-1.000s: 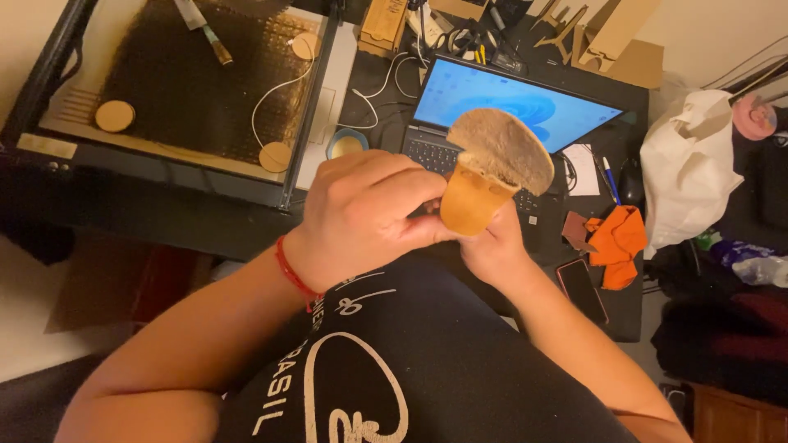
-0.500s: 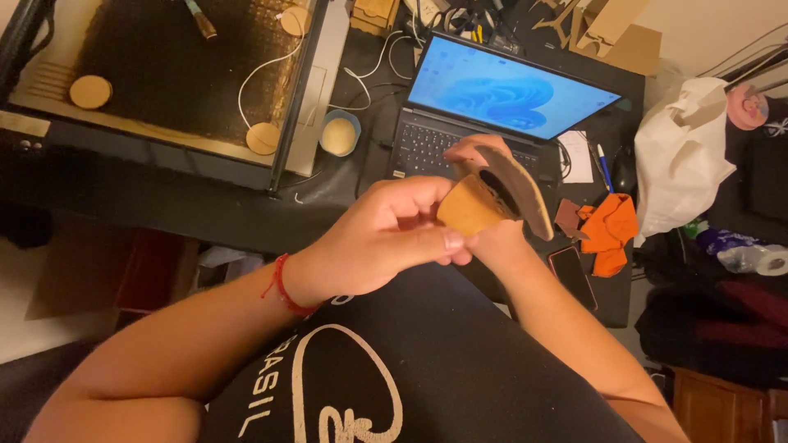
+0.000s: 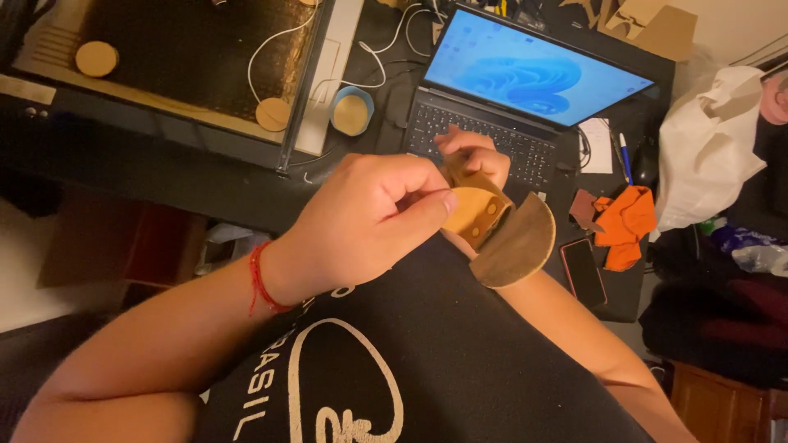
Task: The person opens a laptop, then picks up a knife and a wooden object from a cluttered desk. They place the knife on a mat and proceed to manipulate the wooden object, attaching a circular wooden piece to it.
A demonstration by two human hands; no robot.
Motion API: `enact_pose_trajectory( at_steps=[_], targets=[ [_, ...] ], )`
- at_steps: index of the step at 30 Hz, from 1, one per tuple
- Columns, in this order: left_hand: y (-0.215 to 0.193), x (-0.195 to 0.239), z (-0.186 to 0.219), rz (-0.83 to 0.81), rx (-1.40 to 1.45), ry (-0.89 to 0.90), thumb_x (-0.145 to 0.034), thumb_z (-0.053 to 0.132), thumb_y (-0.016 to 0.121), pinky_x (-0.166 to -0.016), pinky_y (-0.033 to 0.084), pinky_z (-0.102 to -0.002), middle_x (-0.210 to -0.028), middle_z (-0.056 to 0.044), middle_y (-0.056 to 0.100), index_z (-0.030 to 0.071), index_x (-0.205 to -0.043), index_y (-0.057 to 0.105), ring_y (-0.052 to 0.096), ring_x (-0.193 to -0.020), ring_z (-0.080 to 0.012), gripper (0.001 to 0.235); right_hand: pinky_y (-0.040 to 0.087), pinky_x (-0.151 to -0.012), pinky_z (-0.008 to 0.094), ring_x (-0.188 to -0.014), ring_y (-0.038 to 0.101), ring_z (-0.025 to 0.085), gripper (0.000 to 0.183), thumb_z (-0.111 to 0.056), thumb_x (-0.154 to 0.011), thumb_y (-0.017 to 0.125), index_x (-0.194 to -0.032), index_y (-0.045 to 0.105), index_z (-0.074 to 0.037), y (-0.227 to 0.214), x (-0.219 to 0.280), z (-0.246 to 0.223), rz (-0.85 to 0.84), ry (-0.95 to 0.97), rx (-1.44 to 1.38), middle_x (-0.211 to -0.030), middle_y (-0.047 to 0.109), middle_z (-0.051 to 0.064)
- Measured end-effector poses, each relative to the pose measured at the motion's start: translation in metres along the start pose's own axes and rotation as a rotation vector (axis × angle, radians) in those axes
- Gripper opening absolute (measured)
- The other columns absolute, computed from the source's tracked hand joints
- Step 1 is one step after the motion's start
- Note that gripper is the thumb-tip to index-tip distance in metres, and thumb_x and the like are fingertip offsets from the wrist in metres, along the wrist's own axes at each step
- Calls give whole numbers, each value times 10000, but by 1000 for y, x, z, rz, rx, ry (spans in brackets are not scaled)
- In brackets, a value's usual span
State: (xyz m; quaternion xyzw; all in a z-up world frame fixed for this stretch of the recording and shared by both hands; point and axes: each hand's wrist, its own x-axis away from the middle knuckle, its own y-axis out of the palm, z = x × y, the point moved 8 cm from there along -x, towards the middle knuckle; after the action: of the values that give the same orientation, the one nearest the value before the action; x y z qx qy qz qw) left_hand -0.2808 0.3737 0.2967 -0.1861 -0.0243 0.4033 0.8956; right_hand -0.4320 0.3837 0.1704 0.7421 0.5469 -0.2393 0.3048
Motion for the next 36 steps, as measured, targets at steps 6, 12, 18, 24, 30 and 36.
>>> enact_pose_trajectory(
  at_steps=[6,12,18,24,30,36],
  targets=[
    [-9,-1,-6,-24,29,-64,-935,195,600,-514,289,-260,-547,73,398,142,-638,496,334,-527,-73,319,300,-1209,524,-1058,598,257,200,-54,-964,520,-917,379,-188,25,-5,8,47,-6,-137,-1050,574,94],
    [-21,-1,-29,-66,186,-114,-986,292,451,-641,447,-257,-675,-18,704,108,-695,567,606,-660,-93,363,418,-1089,538,-953,616,283,270,-22,-982,479,-864,330,-214,40,-4,39,93,111,-97,-1004,571,66],
    [-52,0,-76,-17,514,-106,-1001,325,461,-759,633,-306,-905,-32,575,51,-1026,616,586,-833,-139,315,494,-851,389,-806,546,225,477,-215,-816,771,-721,307,-160,66,-8,72,-17,200,131,-922,521,98],
    [-103,0,-126,-65,675,-289,-931,525,441,-835,618,-364,-1112,-93,679,59,-1267,633,687,-927,-195,606,432,-674,306,-958,536,218,465,-96,-741,784,-759,320,-127,96,0,131,-124,226,331,-1006,580,152],
    [-193,-6,-162,-56,552,-284,-934,104,537,-758,617,-258,-1100,-29,699,48,-1233,663,620,-881,-86,329,336,-1118,523,-1010,555,277,388,-253,-791,709,-811,345,-122,165,-18,160,-357,126,583,-1074,575,123],
    [-278,-28,-205,-240,280,-172,-891,23,589,-734,480,-175,-1008,46,732,94,-1038,739,606,-837,-25,222,340,-722,460,-704,443,366,256,-240,-1014,543,-908,435,-34,247,-37,162,-568,22,683,-984,596,198]
  ],
)
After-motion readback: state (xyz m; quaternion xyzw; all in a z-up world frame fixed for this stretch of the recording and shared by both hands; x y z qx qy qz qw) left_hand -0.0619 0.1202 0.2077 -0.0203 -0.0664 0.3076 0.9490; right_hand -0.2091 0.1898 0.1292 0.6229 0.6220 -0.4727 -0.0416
